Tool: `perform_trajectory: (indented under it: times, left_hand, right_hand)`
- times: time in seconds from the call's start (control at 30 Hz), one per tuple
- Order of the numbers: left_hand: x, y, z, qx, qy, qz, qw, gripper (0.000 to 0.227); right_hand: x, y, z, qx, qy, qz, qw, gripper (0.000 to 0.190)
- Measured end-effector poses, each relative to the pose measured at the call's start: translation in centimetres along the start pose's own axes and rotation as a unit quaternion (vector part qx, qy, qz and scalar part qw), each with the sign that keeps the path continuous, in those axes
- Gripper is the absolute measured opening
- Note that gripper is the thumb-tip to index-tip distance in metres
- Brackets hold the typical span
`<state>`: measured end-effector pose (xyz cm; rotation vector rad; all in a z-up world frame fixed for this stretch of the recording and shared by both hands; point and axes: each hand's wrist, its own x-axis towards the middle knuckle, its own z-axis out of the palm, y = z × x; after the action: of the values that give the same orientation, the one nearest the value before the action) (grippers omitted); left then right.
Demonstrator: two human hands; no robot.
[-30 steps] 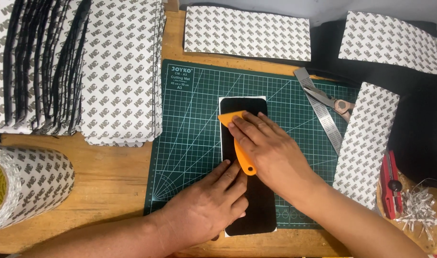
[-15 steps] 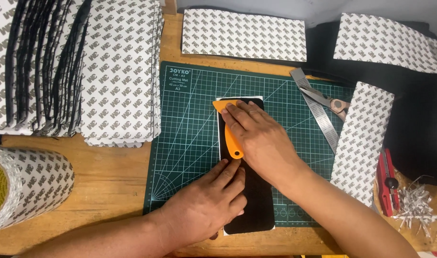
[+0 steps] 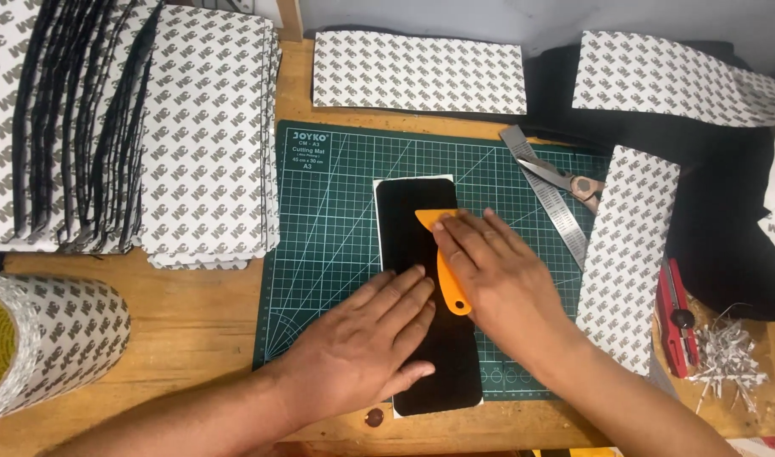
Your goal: Applying adhesive strips to components and trimming the edges with scissors.
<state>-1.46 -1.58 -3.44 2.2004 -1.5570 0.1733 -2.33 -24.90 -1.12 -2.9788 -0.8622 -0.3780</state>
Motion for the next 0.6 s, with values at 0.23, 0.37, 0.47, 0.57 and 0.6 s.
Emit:
perform_trajectory:
  times: [0.23,0.37,0.47,0.57,0.6]
  left_hand:
    - [-0.1,-0.2,0.8,-0.003,-0.054,-0.016,0.998,0.064]
    - [0.0,-0.6,0.6,-0.032,-0.061,-0.028,0.997,0.068]
    - [0.3,-1.1,-0.7,-0.088,-0.071,-0.060,0.992,0.067]
    - [1.2,-1.7,-2.1,-0.107,-0.009,-0.067,0.992,0.052]
    - [1.6,-1.9,-2.5,-0.076,0.058,-0.044,0.994,0.041]
  right_hand:
    - [1.1,1.2,1.4,0.041,-0.019,0.039,0.998,0.066]
    - [1.9,2.7,1.1,0.053,-0.007,0.031,0.998,0.068]
    - [1.8,3.5,-0.1,0.117,0.031,0.029,0.992,0.059]
    - [0.8,4.0,-1.7,0.154,0.027,0.048,0.987,0.057]
    - [0.4,4.1,-2.2,0.141,-0.003,0.062,0.988,0.069]
